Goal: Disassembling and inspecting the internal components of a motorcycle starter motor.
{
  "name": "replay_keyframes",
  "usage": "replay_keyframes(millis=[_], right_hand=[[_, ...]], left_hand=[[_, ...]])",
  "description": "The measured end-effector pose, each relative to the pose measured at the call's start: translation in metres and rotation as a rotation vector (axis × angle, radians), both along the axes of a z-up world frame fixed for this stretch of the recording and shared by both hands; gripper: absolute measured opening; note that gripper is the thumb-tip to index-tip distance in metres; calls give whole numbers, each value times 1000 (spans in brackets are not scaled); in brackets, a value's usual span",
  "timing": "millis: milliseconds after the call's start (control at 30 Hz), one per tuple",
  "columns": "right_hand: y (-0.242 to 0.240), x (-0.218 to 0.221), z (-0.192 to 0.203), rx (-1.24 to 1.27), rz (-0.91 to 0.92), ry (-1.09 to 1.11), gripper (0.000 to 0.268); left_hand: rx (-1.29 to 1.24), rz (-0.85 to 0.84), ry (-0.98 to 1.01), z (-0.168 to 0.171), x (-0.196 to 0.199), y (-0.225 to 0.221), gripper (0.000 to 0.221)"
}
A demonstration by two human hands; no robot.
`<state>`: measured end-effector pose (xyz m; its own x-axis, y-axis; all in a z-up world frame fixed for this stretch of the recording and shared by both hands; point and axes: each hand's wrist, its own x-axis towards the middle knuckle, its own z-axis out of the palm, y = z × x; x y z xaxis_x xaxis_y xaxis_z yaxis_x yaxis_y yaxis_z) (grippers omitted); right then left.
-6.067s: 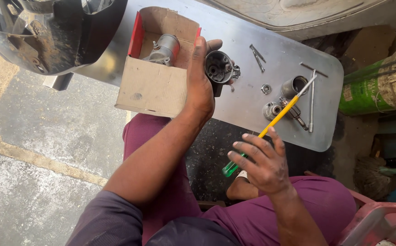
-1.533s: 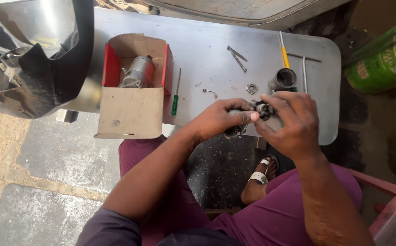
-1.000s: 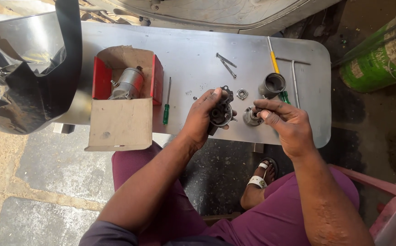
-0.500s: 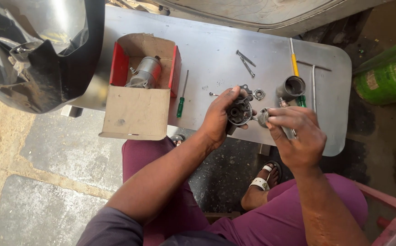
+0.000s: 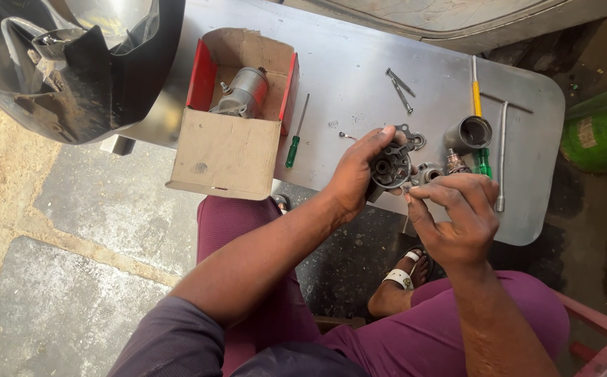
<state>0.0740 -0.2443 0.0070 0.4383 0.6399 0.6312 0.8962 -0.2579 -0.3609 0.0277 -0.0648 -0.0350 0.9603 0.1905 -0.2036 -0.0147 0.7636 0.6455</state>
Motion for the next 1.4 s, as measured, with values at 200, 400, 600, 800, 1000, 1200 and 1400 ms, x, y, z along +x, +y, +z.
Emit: replay_keyframes(millis=[200,400,600,800,1000,1200,1400], right_hand=[[9,-2,-5,-137,-82,10,21],[27,-9,27,-282,-199,-33,22],[17,3,17,-429,-109,55,19],[15,7,14,-453,-47,84,17],[14,6,25,-554,-37,112,16],[10,6,32,-503,26,114,19],[-2,12,22,-360,-10,143,27]], left_hand=[[-40,1,-63,-9,2,-5,40],[116,-9,-48,1,0,-8,39],[102,-53,-42,-11,5,-13,41],[85,-119,14,-6,1,-13,44],[40,-122,12,-7,4,-15,43],[16,-160,38,3,2,-12,42],[54,-112,2,-2,4,-7,44]])
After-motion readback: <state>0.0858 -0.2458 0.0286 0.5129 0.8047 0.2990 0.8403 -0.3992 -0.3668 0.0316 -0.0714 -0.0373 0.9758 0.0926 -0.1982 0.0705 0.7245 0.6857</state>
